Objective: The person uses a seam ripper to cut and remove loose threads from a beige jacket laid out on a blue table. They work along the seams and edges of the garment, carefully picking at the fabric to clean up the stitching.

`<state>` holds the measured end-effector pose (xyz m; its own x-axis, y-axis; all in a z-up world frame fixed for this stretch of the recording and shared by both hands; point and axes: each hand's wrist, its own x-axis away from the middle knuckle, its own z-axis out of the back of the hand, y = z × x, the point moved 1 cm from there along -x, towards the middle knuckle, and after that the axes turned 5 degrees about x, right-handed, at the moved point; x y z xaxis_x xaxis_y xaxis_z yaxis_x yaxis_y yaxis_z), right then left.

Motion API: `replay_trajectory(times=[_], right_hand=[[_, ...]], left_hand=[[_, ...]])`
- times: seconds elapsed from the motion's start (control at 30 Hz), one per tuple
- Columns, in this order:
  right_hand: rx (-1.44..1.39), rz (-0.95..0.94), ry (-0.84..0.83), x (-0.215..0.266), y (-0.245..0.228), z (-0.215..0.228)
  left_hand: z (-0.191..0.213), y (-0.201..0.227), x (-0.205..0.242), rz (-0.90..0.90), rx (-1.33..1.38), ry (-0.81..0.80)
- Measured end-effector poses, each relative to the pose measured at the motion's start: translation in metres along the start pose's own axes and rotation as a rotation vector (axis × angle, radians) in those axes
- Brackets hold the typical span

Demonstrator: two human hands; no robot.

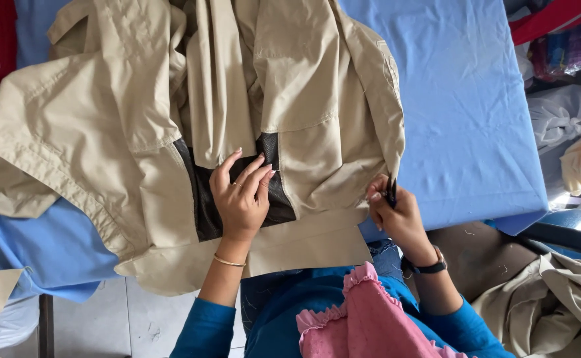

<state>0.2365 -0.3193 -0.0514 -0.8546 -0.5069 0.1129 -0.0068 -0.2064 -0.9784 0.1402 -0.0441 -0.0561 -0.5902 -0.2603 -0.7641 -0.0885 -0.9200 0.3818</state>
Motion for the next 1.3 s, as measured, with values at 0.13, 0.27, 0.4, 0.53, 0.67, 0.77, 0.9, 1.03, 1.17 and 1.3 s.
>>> replay_trajectory(times=[0.13, 0.27, 0.4, 0.53, 0.67, 0.77, 0.9, 1.03, 1.17, 1.3], right_hand=[[0.473, 0.332, 0.163, 0.007, -0.013, -0.007], [0.827, 0.466, 0.244, 0.011, -0.006, -0.039], [0.843, 0.435, 0.265, 0.014, 0.022, -0.047], [0.970, 0.328, 0.174, 0.010, 0.011, -0.045], [0.808, 0.353, 0.082, -0.003, -0.042, -0.055], [0.783, 0.491, 0.086, -0.024, -0.048, -0.071], [0.933, 0.615, 0.041, -0.043, -0.038, -0.084], [0.970, 0.715, 0.031, -0.050, -0.024, -0.091], [1.028, 0.770, 0.035, -0.053, -0.020, -0.093], [1.049, 0.755, 0.026, -0.054, -0.025, -0.092]], left_hand=[[0.005, 0.008, -0.001, -0.131, -0.148, 0.048], [0.004, 0.009, 0.003, -0.190, -0.129, 0.025], [-0.002, 0.004, 0.010, -0.051, 0.021, 0.015], [0.001, 0.006, 0.002, 0.072, 0.188, 0.011], [0.002, 0.008, -0.001, 0.088, 0.276, -0.005], [0.006, 0.010, -0.005, 0.090, 0.310, 0.003], [0.008, 0.012, -0.006, 0.084, 0.294, -0.011], [0.008, 0.011, -0.006, 0.077, 0.311, 0.006], [0.006, 0.011, -0.006, 0.072, 0.303, -0.006], [0.005, 0.009, -0.002, 0.071, 0.306, -0.019]])
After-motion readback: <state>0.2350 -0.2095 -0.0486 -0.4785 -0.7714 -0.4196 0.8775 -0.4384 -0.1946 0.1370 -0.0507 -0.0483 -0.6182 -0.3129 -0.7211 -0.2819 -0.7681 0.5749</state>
